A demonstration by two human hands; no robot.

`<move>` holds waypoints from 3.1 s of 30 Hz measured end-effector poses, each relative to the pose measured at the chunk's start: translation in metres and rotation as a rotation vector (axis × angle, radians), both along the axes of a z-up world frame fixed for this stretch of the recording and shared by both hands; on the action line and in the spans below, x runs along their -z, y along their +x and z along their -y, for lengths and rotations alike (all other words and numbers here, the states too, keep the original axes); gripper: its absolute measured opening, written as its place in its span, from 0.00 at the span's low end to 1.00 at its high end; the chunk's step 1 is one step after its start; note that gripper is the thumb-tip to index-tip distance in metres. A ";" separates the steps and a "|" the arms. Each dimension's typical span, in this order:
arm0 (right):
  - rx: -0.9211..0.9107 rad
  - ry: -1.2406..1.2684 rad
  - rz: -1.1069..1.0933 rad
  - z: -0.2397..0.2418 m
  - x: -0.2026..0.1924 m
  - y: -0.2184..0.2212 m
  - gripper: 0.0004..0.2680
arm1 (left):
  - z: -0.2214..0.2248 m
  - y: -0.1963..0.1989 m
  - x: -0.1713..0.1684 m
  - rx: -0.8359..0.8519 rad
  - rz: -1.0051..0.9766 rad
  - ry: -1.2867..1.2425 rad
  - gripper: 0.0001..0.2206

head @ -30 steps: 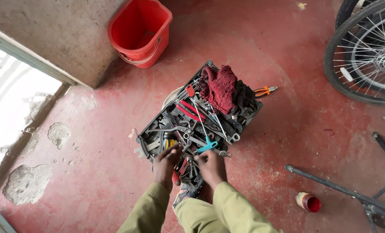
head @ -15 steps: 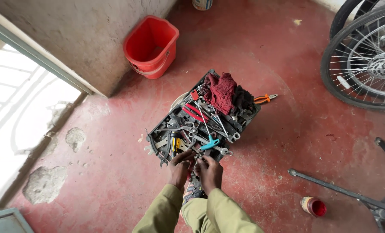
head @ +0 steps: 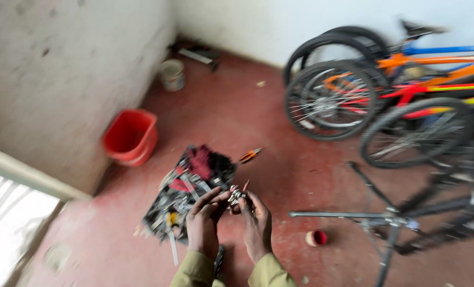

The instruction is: Disassembling the front fork and handlebars from a bicycle frame using an allen wrench and other tools.

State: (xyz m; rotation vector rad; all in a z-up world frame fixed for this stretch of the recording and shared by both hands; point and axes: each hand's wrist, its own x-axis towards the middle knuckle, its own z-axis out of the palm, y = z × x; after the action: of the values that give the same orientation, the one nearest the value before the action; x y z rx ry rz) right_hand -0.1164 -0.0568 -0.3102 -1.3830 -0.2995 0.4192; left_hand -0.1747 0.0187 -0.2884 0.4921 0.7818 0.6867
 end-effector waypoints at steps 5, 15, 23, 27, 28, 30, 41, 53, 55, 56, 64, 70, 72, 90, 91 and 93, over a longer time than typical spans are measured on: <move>0.143 0.096 0.167 0.073 -0.111 0.018 0.11 | 0.055 0.041 -0.104 0.215 0.037 0.144 0.14; 0.580 0.097 0.145 0.168 -0.227 0.025 0.09 | 0.153 0.108 -0.221 0.939 0.316 0.664 0.10; 0.876 0.308 0.147 0.207 -0.264 0.043 0.34 | 0.170 0.147 -0.269 0.787 0.379 0.404 0.18; 1.117 0.435 0.205 0.235 -0.280 0.055 0.22 | 0.152 0.173 -0.274 0.706 0.335 0.448 0.19; 1.186 0.420 0.287 0.244 -0.281 0.059 0.19 | 0.146 0.179 -0.273 0.659 0.287 0.416 0.18; 1.262 0.398 0.257 0.264 -0.300 0.069 0.16 | 0.131 0.199 -0.269 0.625 0.273 0.366 0.17; 0.981 -0.412 0.844 0.125 -0.342 0.081 0.09 | 0.061 0.318 -0.265 1.001 0.794 -0.284 0.22; 0.700 -1.199 1.347 0.097 -0.331 0.215 0.07 | 0.056 0.342 -0.253 0.904 0.464 0.020 0.11; 0.533 -1.255 1.119 0.108 -0.312 0.235 0.05 | 0.053 0.337 -0.254 0.892 0.436 0.072 0.12; 0.528 -1.251 1.120 0.106 -0.318 0.224 0.05 | 0.051 0.332 -0.261 0.887 0.434 0.073 0.12; 0.438 -1.164 0.927 0.138 -0.358 0.175 0.05 | 0.059 0.342 -0.261 0.858 0.379 0.080 0.13; 0.446 -1.260 1.299 0.113 -0.385 0.155 0.11 | 0.044 0.333 -0.255 0.885 0.381 0.170 0.15; 0.442 -1.255 1.279 0.096 -0.388 0.151 0.12 | 0.039 0.320 -0.259 0.901 0.365 0.188 0.15; 0.282 -0.951 1.273 0.107 -0.326 0.205 0.06 | 0.044 0.248 -0.280 0.771 0.256 0.259 0.16; 0.309 -0.929 1.381 0.109 -0.322 0.209 0.05 | 0.044 0.249 -0.281 0.765 0.256 0.260 0.16; 0.298 -0.900 1.396 0.109 -0.325 0.204 0.04 | 0.042 0.244 -0.284 0.777 0.267 0.261 0.16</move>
State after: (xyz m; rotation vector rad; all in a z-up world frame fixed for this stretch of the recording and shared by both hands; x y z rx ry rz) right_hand 0.0878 -0.1660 0.0144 -2.3996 -1.0975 -0.8637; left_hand 0.0697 -0.0235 -0.0043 0.8570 0.2038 0.1158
